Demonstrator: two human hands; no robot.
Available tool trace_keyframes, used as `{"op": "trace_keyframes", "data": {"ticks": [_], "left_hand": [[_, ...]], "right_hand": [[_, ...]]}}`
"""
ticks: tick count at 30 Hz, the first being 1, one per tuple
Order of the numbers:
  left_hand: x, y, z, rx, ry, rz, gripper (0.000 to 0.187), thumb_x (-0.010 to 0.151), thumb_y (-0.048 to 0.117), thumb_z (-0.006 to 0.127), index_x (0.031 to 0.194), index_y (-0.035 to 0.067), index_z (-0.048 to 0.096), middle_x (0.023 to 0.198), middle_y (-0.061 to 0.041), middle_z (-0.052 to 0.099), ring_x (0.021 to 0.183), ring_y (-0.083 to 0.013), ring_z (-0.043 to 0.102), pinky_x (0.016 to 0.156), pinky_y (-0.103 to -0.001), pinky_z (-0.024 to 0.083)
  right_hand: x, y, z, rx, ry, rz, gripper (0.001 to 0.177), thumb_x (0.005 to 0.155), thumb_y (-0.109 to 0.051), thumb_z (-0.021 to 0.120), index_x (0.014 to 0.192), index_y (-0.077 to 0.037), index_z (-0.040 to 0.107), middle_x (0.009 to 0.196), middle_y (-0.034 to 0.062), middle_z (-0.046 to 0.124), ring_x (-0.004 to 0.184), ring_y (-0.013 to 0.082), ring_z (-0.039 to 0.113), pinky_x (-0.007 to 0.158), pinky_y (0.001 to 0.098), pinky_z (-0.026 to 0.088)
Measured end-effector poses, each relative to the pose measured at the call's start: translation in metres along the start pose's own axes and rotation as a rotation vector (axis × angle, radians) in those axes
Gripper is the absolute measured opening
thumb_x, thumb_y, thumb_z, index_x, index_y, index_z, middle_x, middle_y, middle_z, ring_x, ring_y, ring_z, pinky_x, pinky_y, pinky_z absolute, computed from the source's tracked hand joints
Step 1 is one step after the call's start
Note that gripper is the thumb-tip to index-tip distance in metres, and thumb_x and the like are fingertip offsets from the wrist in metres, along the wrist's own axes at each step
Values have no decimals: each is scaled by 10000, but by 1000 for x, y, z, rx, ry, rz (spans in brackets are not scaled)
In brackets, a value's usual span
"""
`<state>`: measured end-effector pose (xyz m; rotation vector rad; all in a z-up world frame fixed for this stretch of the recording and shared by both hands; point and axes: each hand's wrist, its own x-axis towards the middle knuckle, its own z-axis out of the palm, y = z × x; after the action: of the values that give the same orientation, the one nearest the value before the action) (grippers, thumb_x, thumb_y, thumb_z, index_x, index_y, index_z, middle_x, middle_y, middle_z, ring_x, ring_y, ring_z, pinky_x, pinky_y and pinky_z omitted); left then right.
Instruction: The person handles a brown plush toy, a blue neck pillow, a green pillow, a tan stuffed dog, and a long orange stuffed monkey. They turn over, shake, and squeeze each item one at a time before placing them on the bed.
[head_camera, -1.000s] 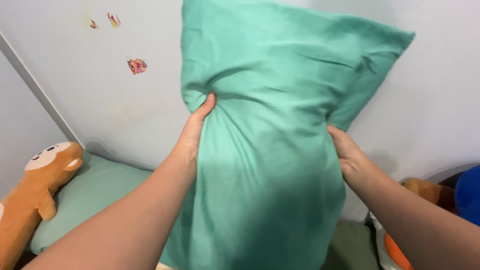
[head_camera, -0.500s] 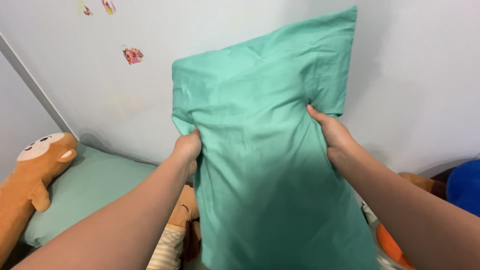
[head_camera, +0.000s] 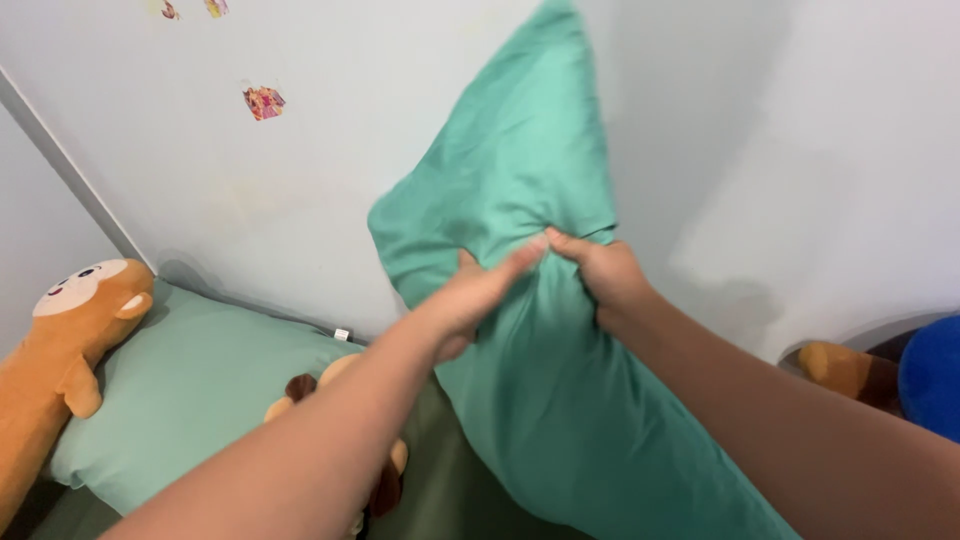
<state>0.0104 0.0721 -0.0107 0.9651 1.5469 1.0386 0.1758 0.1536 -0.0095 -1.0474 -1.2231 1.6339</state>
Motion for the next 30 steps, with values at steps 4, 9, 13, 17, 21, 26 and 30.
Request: {"op": "trace_keyframes", "data": {"ticks": [4, 9, 13, 17, 21, 26, 30], "left_hand": [[-12, -1, 7, -86, 58, 78, 1357, 658, 735, 726, 1577, 27, 20, 1592, -192, 307, 1458, -318, 392, 1152, -475, 386], [0, -5, 6, -380, 212, 199, 853, 689, 415, 785, 1356, -69, 564, 1332, -210, 678, 1148, -303, 692, 935, -422, 562], [33, -19, -14, -761, 475, 59, 605, 737, 82, 669, 1293, -135, 569, 1255, -224, 670, 1084, -343, 710, 896, -489, 611], [49, -37, -25, -844, 451, 3, 621, 702, -54, 569, 1321, -99, 558, 1264, -190, 646, 1124, -348, 669, 944, -505, 590], [40, -43, -28, -954, 326, -56, 633, 697, -37, 560, 1330, -40, 556, 1272, -181, 644, 1137, -348, 668, 960, -509, 585], [32, -23, -15, -926, 190, 10, 641, 682, -12, 576, 1322, -54, 568, 1231, -194, 657, 1104, -359, 672, 954, -509, 584], [29, 7, -8, -911, 57, 126, 635, 676, -1, 584, 1306, -77, 572, 1208, -207, 660, 1089, -366, 670, 961, -512, 578]], "right_hand": [[-8, 2, 13, -168, -164, 49, 531, 804, -264, 775, 1204, 69, 674, 1123, 189, 748, 981, 269, 743, 847, 413, 611], [-16, 5, 19, -476, -402, -85, 486, 803, -249, 763, 1141, 95, 702, 1205, 197, 683, 1080, 295, 657, 931, 413, 537], [-14, 14, 11, -690, -522, -130, 580, 809, -265, 762, 1307, -74, 534, 1433, -7, 444, 1301, 172, 440, 1075, 362, 392], [16, 29, -15, -467, -491, -43, 629, 769, -265, 640, 1379, -115, 674, 1451, 11, 623, 1238, 186, 546, 1004, 363, 419], [37, 28, -55, -320, -100, -15, 729, 857, -474, 576, 1503, -138, 546, 1528, 62, 536, 1306, 263, 499, 1048, 439, 412], [36, 19, -60, -440, -156, 26, 978, 842, -748, 442, 1623, -207, 209, 1686, 63, 237, 1524, 318, 271, 1196, 519, 280], [57, 15, -66, -327, -79, 132, 1038, 790, -833, 333, 1649, -271, 181, 1712, 74, 172, 1552, 367, 187, 1222, 554, 215]]}}
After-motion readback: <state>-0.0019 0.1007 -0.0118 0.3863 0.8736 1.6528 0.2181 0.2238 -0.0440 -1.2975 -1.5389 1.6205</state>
